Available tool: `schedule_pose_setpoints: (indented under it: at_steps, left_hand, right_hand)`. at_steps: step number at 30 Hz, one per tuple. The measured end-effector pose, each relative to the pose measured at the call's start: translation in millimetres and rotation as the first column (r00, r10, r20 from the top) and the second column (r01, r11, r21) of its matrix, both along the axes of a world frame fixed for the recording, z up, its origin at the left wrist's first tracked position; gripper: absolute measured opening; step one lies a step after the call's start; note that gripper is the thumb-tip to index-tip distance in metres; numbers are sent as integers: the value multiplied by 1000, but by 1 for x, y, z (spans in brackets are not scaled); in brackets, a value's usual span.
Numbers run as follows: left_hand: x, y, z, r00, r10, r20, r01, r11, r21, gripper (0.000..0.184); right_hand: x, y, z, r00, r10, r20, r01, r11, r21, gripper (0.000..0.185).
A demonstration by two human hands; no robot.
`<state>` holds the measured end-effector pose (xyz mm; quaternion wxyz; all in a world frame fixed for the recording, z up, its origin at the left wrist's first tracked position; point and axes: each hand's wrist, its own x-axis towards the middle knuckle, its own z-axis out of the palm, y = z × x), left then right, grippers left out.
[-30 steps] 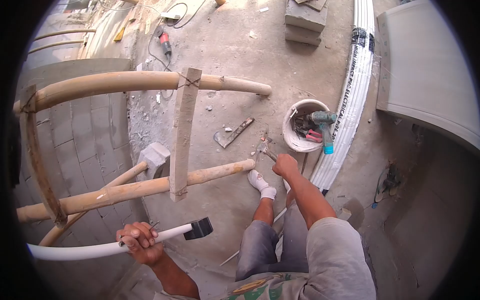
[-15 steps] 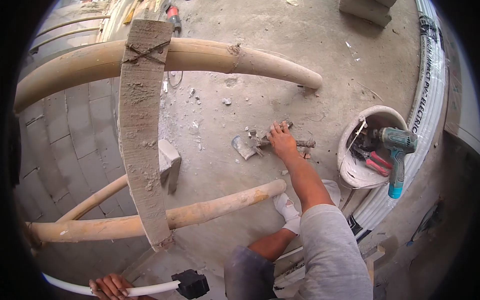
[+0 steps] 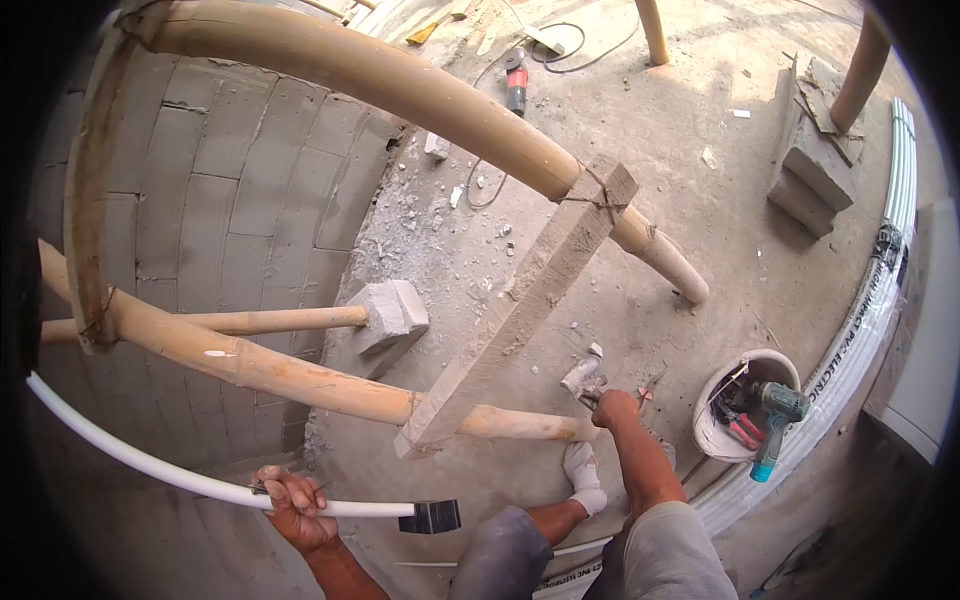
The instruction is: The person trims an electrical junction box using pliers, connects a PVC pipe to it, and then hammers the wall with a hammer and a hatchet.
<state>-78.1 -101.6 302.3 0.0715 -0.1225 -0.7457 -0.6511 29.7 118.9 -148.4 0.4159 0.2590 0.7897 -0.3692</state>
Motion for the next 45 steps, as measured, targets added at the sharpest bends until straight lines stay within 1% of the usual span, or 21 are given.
schedule_pose_setpoints:
  at_steps: [2, 4, 5, 6, 8, 9, 10, 12, 15, 16, 18, 21, 24, 27, 28, 31, 33, 35, 40, 42, 45]
  left_hand:
    - [3, 0, 25, 998, 58, 17, -57, 997, -52, 26]
    - [5, 5, 50, 992, 120, 29, -117, 990, -74, 26]
    - [3, 4, 62, 991, 128, 22, -127, 990, -62, 26]
    - [2, 3, 73, 990, 137, 16, -136, 989, -54, 26]
    - [9, 6, 113, 986, 157, 52, -156, 988, -17, 25]
    - [9, 3, 124, 991, 126, 36, -125, 991, -50, 25]
    - [7, -2, 131, 994, 104, 16, -102, 992, -78, 26]
    - [11, 1, 162, 994, 109, 26, -103, 983, -154, 29]
    - [13, -6, 188, 999, 42, -4, -42, 984, -174, 31]
    - [9, -15, 190, 1000, 10, 18, -6, 979, -202, 34]
    - [5, -33, 203, 999, -30, -44, 19, 973, -232, 36]
    - [8, -64, 241, 995, -64, -82, 45, 975, -219, 36]
    - [-4, -88, 275, 989, -68, -132, 49, 988, -144, 34]
    - [-16, -95, 296, 979, -59, -193, 55, 998, -24, 33]
    - [-18, -98, 302, 976, -51, -211, 55, 998, 12, 33]
    - [-24, -113, 320, 998, -5, -68, 13, 993, 118, 44]
    - [-36, -127, 330, 1000, 11, -18, -8, 988, 153, 45]
    - [-41, -137, 331, 999, 40, 26, -44, 982, 184, 45]
    - [-58, -142, 332, 990, 131, 56, -140, 963, 230, 45]
    - [-67, -145, 329, 981, 188, 53, -195, 948, 250, 45]
    - [-94, -143, 327, 973, 231, 0, -224, 940, 257, 45]
  right_hand:
    - [22, 10, 51, 991, -98, 96, 103, 993, -50, 43]
    - [58, 16, 93, 964, -249, 89, 255, 966, -53, 46]
    - [79, 21, 116, 927, -368, 80, 375, 919, -122, 47]
    - [92, 26, 136, 887, -422, 189, 451, 879, -157, 45]
    - [128, 22, 172, 736, -658, 161, 672, 681, -291, 31]
    - [131, 26, 234, 637, -749, 182, 757, 565, -328, 25]
    - [134, 27, 274, 617, -775, 140, 761, 541, -357, 23]
    - [126, 29, 381, 684, -729, -27, 689, 658, -304, 23]
    - [106, 9, 476, 586, -783, -210, 678, 615, -403, 31]
    - [96, -3, 492, 539, -785, -305, 654, 618, -436, 34]
    - [75, -24, 521, 431, -768, -473, 595, 636, -491, 40]
    - [31, -51, 614, 235, -751, -616, 458, 645, -612, 40]
    - [-20, -60, 670, 102, -786, -609, 267, 612, -745, 32]
    - [-52, -65, 724, 225, -818, -529, 113, 561, -820, 26]
    - [-58, -69, 748, 242, -825, -510, 119, 547, -829, 23]
    - [-91, -76, 776, 125, -727, -675, 96, 686, -722, 23]
    - [-128, -70, 793, -63, -645, -762, -22, 764, -645, 26]
    - [-159, -62, 842, -58, -655, -754, -156, 752, -641, 31]
    - [-238, -43, 945, -59, -534, -843, -149, 840, -522, 28]
    - [-277, -37, 977, -125, -491, -862, -136, 869, -475, 25]
    - [-338, -23, 1006, -247, -479, -842, -222, 874, -432, 22]
